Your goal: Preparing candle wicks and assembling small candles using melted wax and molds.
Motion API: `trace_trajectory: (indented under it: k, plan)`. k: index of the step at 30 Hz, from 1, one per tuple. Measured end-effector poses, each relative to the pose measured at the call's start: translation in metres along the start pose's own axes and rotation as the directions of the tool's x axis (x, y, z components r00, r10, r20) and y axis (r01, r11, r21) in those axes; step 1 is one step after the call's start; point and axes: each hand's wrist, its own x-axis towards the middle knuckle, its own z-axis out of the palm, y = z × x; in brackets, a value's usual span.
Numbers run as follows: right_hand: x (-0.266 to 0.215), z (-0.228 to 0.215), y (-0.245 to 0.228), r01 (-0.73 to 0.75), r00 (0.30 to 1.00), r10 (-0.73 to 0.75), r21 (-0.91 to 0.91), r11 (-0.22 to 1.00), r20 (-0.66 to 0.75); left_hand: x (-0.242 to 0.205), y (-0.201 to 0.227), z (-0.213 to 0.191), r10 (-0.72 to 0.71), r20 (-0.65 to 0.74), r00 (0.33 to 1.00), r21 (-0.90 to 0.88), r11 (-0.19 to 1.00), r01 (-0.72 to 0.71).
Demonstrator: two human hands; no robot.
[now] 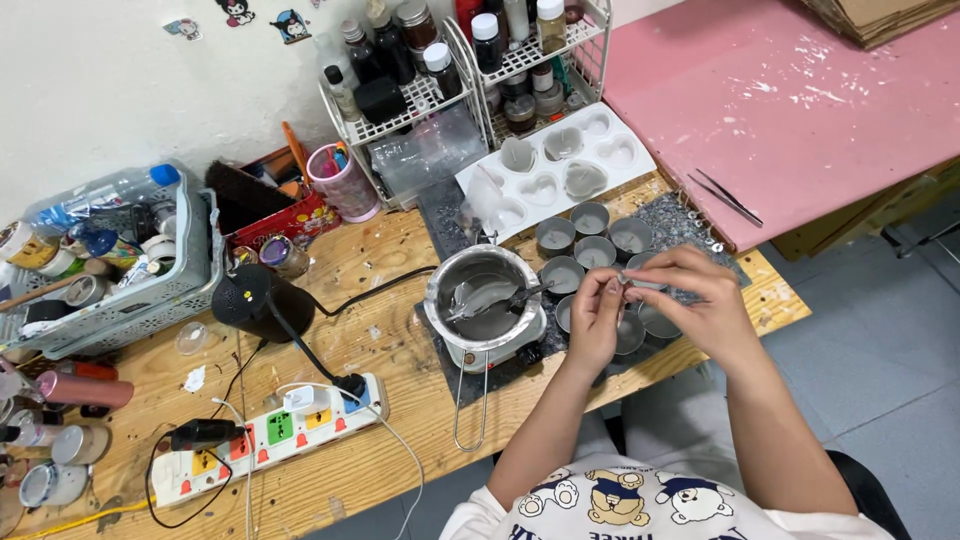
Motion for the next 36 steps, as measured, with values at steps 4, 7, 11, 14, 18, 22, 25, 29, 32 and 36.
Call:
trace_trajectory:
  k: [4, 7, 11, 14, 18, 22, 25, 29, 32, 36]
  plan:
    - [-0.005, -0.001, 0.011, 0.013, 1.0, -0.013, 0.033, 0.999, 0.0, -0.001, 0.0, -0.001, -0.044, 0.042, 0.998, -0.018, 0.999, 0.044]
    - [-0.003, -0.004, 0.011, 0.008, 1.0, -0.009, 0.073, 0.997, 0.014, 0.0, -0.001, -0.002, -0.044, 0.108, 0.993, -0.065, 0.997, 0.051]
    - [0.003, -0.005, 0.011, 0.125, 0.991, -0.125, -0.012, 0.992, 0.044, 0.001, 0.004, -0.003, -0.083, 0.155, 0.984, -0.127, 0.986, 0.104]
    - [0.002, -0.003, 0.012, 0.17, 0.985, -0.17, -0.02, 0.985, 0.043, 0.0, 0.006, -0.004, -0.109, 0.182, 0.977, -0.169, 0.976, 0.14]
    - [0.001, 0.001, 0.014, 0.157, 0.988, -0.157, 0.042, 0.987, 0.011, -0.001, 0.005, -0.004, -0.123, 0.211, 0.97, -0.228, 0.959, 0.171]
    - [-0.001, 0.008, 0.016, 0.177, 0.984, -0.177, 0.061, 0.982, -0.012, 0.0, 0.008, -0.002, -0.092, 0.208, 0.974, -0.199, 0.971, 0.134]
    - [-0.004, 0.014, 0.013, 0.14, 0.99, -0.137, 0.077, 0.987, -0.035, 0.0, 0.01, 0.0, -0.058, 0.198, 0.979, -0.203, 0.974, 0.099]
    - [-0.007, 0.023, 0.012, 0.035, 0.996, -0.021, 0.158, 0.987, -0.092, 0.001, 0.01, -0.001, 0.0, 0.187, 0.982, -0.194, 0.98, 0.037]
    - [-0.011, 0.029, 0.015, -0.039, 0.992, 0.068, 0.246, 0.968, -0.111, 0.001, 0.009, 0.0, 0.017, 0.186, 0.982, -0.173, 0.985, 0.016]
    - [-0.015, 0.036, 0.023, -0.14, 0.973, 0.204, 0.429, 0.893, -0.106, 0.001, 0.004, -0.002, 0.014, 0.184, 0.983, -0.173, 0.985, 0.018]
